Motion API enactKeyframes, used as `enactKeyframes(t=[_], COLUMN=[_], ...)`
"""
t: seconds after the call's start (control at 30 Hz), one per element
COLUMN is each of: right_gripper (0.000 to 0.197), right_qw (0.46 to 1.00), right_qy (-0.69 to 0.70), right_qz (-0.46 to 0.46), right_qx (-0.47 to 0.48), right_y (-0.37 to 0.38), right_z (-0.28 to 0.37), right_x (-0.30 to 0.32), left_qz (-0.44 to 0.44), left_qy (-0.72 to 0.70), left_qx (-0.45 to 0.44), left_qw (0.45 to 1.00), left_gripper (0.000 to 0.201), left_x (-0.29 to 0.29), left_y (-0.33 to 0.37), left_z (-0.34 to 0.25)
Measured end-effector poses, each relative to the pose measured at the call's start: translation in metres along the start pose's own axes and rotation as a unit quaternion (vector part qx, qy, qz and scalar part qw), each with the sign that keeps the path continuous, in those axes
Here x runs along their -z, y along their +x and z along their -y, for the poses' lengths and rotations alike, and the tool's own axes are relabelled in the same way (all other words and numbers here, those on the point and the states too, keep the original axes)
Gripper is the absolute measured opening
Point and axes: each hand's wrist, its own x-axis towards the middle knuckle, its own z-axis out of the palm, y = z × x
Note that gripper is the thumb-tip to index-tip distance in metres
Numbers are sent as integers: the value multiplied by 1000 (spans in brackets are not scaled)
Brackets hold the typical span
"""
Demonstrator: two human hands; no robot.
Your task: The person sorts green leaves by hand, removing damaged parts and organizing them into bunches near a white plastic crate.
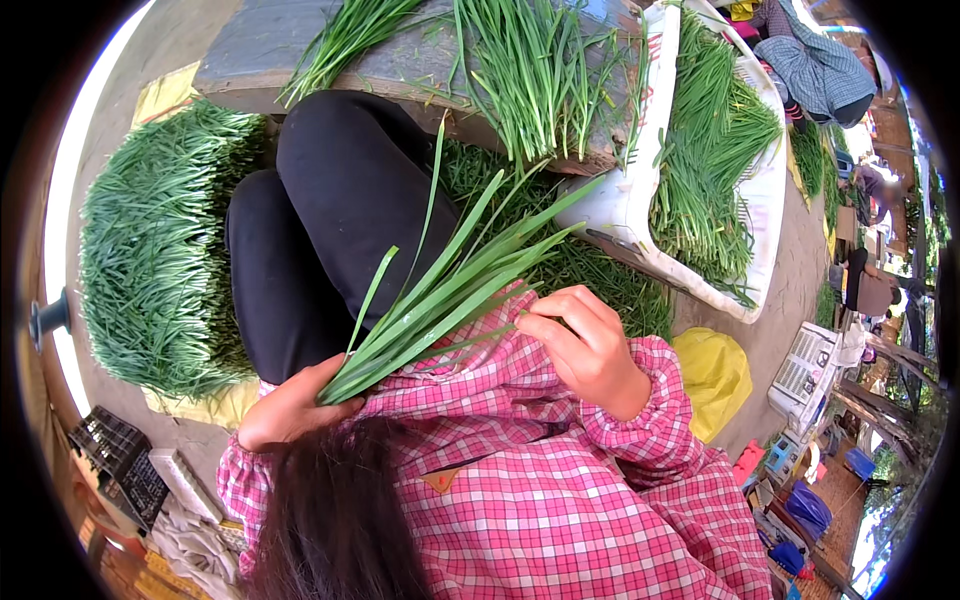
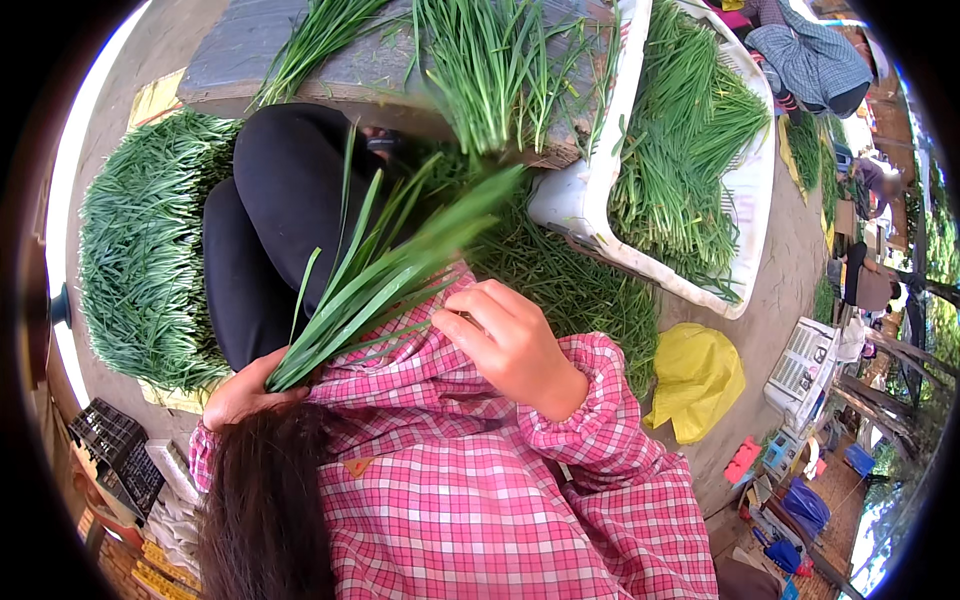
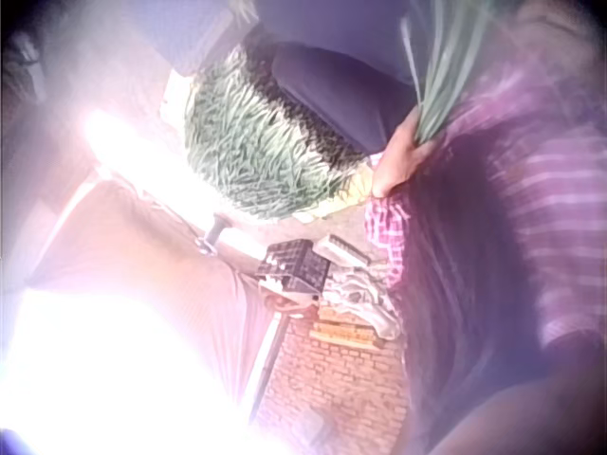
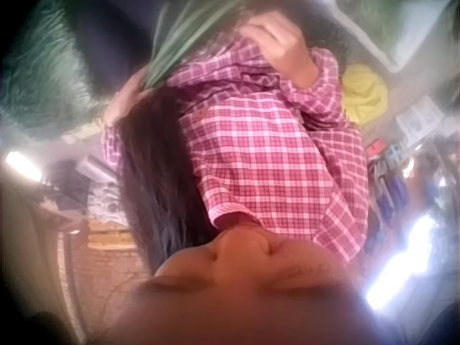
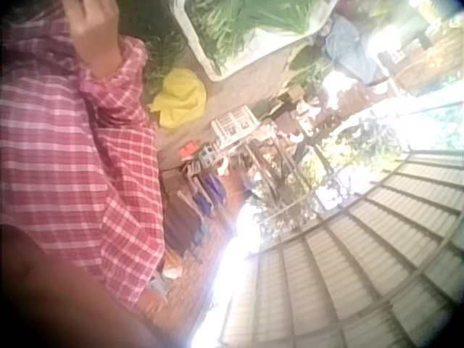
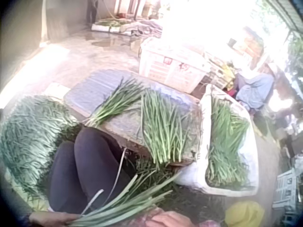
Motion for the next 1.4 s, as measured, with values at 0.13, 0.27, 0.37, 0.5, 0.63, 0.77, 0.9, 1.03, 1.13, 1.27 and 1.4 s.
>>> enactKeyframes(t=[0.13, 0.27, 0.37, 0.5, 0.63, 0.77, 0.9, 1.03, 1.13, 1.27, 1.4], right_gripper=[20, 25, 26, 21, 18, 18, 18, 25, 15, 16, 22], right_qw=[1000, 1000, 1000, 999, 993, 992, 997, 999, 999, 1000, 1000], right_qy=[-4, 13, 6, -5, 0, 14, 13, 26, -2, 10, 25], right_qz=[10, 11, 12, -31, -92, -32, 17, 20, 6, -9, -18], right_qx=[3, 11, 10, 13, -67, -120, -72, -35, -32, -1, 6], right_y=[0, -2, -5, -3, -1, 10, 19, 24, 23, 19, 16], right_z=[1, 3, 4, 1, -19, -35, -33, -27, -24, -23, -15], right_x=[-1, -7, -10, -5, 5, 15, 10, -3, -8, -8, -3], left_qz=[0, 26, 21, 26, 24, 39, 27, 31, 26, 31, 35], left_qy=[-7, -27, -30, -35, -24, 5, -17, 5, -11, -30, -39], left_qx=[10, 70, 66, 56, 47, 9, 41, 7, 34, 51, 56], left_qw=[1000, 997, 997, 998, 998, 999, 999, 999, 999, 998, 997], left_gripper=[32, 33, 34, 35, 35, 43, 36, 39, 35, 34, 35], left_x=[0, 4, 3, 4, 4, 5, 3, 3, 3, 4, 5], left_y=[-1, 1, 2, 3, 3, 2, 2, 1, 1, 2, 2], left_z=[-1, -3, -6, -3, -4, 6, -3, 7, 0, -3, -4])
